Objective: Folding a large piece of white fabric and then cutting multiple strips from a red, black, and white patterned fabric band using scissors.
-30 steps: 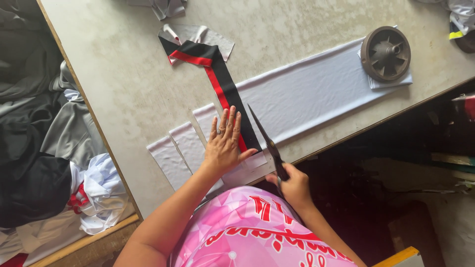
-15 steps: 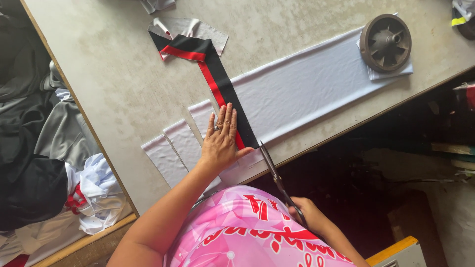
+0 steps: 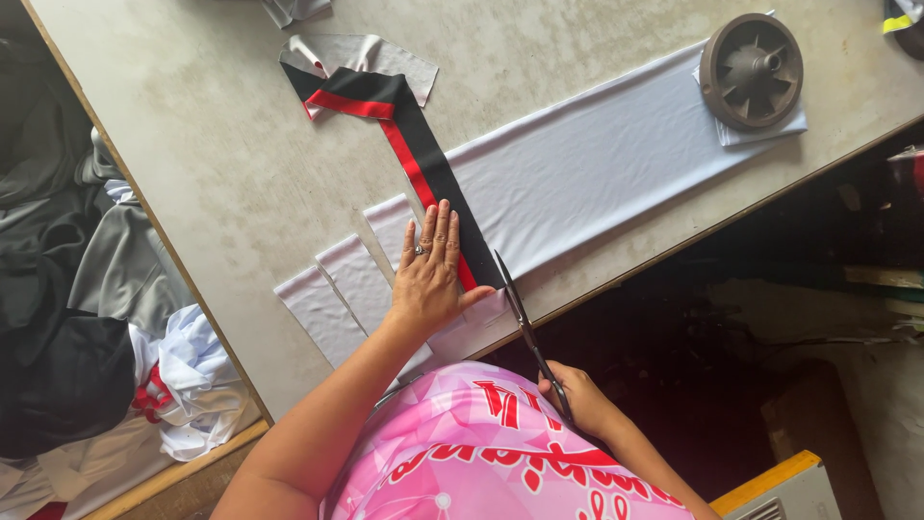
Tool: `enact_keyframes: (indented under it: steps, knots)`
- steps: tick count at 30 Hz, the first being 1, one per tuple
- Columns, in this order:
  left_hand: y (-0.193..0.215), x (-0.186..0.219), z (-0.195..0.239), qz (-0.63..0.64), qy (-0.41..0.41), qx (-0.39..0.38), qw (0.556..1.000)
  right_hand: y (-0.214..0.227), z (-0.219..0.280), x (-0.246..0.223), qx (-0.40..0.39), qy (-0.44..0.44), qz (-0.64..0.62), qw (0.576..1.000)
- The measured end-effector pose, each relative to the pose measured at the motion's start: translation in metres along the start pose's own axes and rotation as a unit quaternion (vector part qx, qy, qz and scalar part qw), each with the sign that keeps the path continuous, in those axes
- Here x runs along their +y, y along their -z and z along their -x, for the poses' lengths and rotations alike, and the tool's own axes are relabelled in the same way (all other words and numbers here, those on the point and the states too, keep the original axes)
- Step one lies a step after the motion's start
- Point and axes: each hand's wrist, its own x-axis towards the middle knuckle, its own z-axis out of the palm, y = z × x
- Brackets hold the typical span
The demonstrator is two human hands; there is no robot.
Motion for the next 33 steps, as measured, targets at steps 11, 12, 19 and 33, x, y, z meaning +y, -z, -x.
enact_keyframes:
  steps: [11, 12, 19, 33]
  knots:
    - [-0.001, -0.001, -0.002, 0.014, 0.003, -0.011, 1.0, -0.003, -0.003, 0.007, -0.002, 0.017, 0.005, 1.0]
    - [-0.001, -0.001, -0.002, 0.014, 0.003, -0.011, 1.0, -0.003, -0.004, 0.009, -0.002, 0.017, 0.006, 1.0]
    - [-0.002, 0.0, -0.001, 0.006, 0.001, -0.01, 1.0, -0.004, -0.003, 0.015, 0.04, -0.013, -0.01, 0.999]
    - [0.004, 0.0, -0.006, 0.053, 0.032, -0.13, 0.99, 0.01, -0.045, 0.007, 0.0, -0.01, 0.0, 1.0]
